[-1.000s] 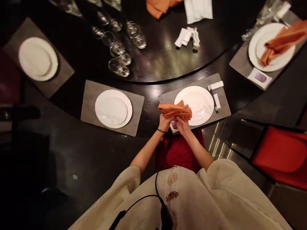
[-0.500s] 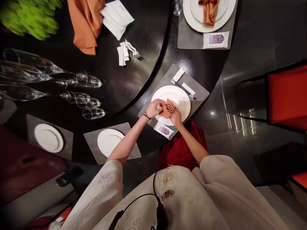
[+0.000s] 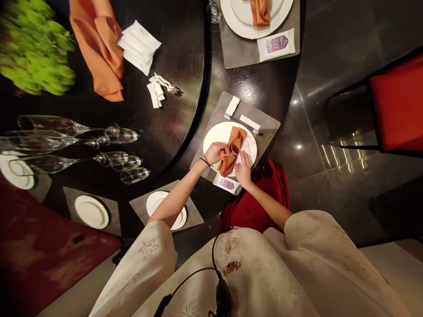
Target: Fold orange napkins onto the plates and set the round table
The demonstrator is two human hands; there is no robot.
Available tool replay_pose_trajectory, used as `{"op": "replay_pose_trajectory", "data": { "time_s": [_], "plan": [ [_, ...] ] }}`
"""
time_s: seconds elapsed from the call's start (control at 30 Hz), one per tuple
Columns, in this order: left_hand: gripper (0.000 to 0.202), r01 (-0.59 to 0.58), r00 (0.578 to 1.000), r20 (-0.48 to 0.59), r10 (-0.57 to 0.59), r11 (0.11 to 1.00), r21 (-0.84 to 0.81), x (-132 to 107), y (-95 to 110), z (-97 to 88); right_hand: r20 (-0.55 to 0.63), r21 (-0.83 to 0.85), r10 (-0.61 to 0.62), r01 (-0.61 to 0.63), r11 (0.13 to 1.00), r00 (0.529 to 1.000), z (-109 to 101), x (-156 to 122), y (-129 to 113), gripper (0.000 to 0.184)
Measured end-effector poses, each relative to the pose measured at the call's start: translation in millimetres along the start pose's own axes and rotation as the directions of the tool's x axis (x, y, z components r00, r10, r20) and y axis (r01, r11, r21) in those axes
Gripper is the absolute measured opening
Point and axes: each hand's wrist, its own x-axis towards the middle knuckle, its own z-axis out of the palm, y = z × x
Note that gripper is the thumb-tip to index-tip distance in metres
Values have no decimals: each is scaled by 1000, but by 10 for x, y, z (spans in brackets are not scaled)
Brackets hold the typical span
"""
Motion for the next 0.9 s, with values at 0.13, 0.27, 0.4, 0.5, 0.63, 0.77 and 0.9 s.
{"op": "replay_pose_trajectory", "data": {
  "time_s": [0.13,0.27,0.4,0.5,0.63,0.77,0.9],
  "plan": [
    [13,0,999,34,0,1000,-16,54,-6,-13,101,41,-23,19,999,995,-70,205,16,46],
    [14,-28,995,99,30,999,-23,65,33,-30,184,-20,-31,35,999,982,-65,374,25,34],
    [16,20,1000,7,-20,999,48,15,88,33,173,-55,-22,32,998,985,-17,341,-1,28],
    [19,54,994,-96,-46,995,82,10,123,123,160,-81,-12,25,996,987,19,307,-21,28],
    [10,122,980,-168,-108,989,79,-42,171,166,179,-143,-48,74,987,983,20,347,-2,23],
    [25,212,910,-353,-217,976,-54,-433,312,185,208,-218,-115,161,963,971,-23,405,56,22],
    [50,174,836,-505,-212,977,-121,-963,558,516,212,-260,-133,187,947,968,-49,436,105,24]
  ]
}}
